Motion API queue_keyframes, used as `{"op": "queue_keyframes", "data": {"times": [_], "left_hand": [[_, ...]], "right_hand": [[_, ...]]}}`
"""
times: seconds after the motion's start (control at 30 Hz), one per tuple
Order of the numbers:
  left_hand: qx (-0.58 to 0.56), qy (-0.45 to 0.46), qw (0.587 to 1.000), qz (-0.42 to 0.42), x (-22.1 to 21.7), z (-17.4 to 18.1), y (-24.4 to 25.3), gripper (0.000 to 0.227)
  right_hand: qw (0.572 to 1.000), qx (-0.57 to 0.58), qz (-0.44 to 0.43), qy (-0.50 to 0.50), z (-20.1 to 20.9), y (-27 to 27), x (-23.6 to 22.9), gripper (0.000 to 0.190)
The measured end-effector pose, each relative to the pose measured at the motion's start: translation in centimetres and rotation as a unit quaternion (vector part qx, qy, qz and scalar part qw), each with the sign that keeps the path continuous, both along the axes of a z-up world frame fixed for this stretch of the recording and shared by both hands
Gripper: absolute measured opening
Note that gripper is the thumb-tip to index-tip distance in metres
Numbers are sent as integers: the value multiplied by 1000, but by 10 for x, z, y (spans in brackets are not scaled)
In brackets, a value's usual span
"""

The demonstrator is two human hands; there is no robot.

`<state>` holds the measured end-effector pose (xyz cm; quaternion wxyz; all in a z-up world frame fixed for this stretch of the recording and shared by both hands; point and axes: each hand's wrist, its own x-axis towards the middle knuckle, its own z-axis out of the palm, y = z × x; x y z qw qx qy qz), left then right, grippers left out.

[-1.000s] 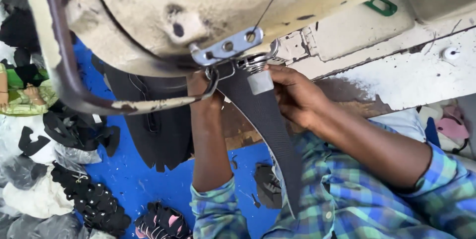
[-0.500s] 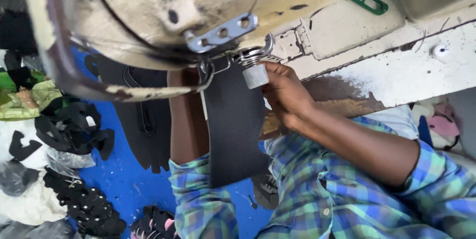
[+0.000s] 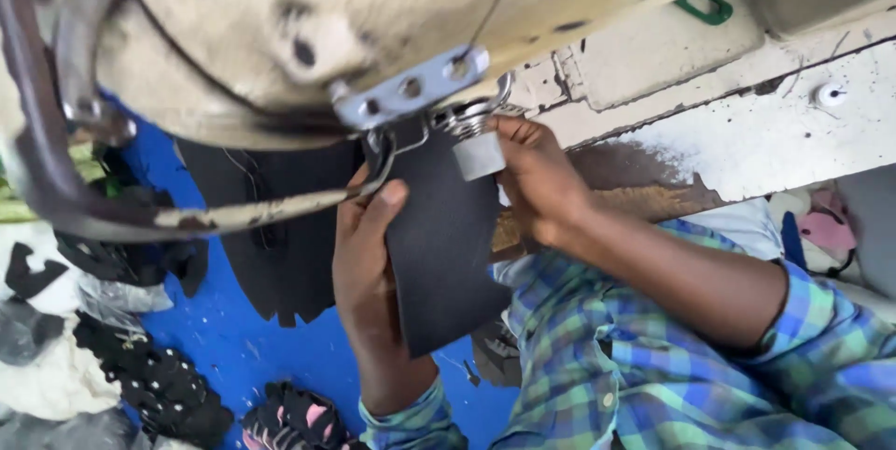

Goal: The person sews black shoe parts using a sewing machine, guiding the material under the needle and cutting the thread with scissors. They repeat this process for several pieces, stacking the finished parts on the table.

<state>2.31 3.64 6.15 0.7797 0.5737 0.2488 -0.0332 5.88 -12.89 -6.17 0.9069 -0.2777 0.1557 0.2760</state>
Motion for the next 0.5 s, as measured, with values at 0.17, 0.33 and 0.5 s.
{"op": "queue_keyframes", "data": {"times": [0.17,0.33,0.5], "left_hand": [[19,-26,999,-29,-8,-49,32,60],[7,-36,997,-63,4,-41,28,62],[14,18,997,-76,1,-37,19,44]], "right_hand": [[987,123,100,5,-29,-25,7,17],[949,295,113,-16,-33,-29,14,22],[944,305,118,45,-29,-26,13,33]]}}
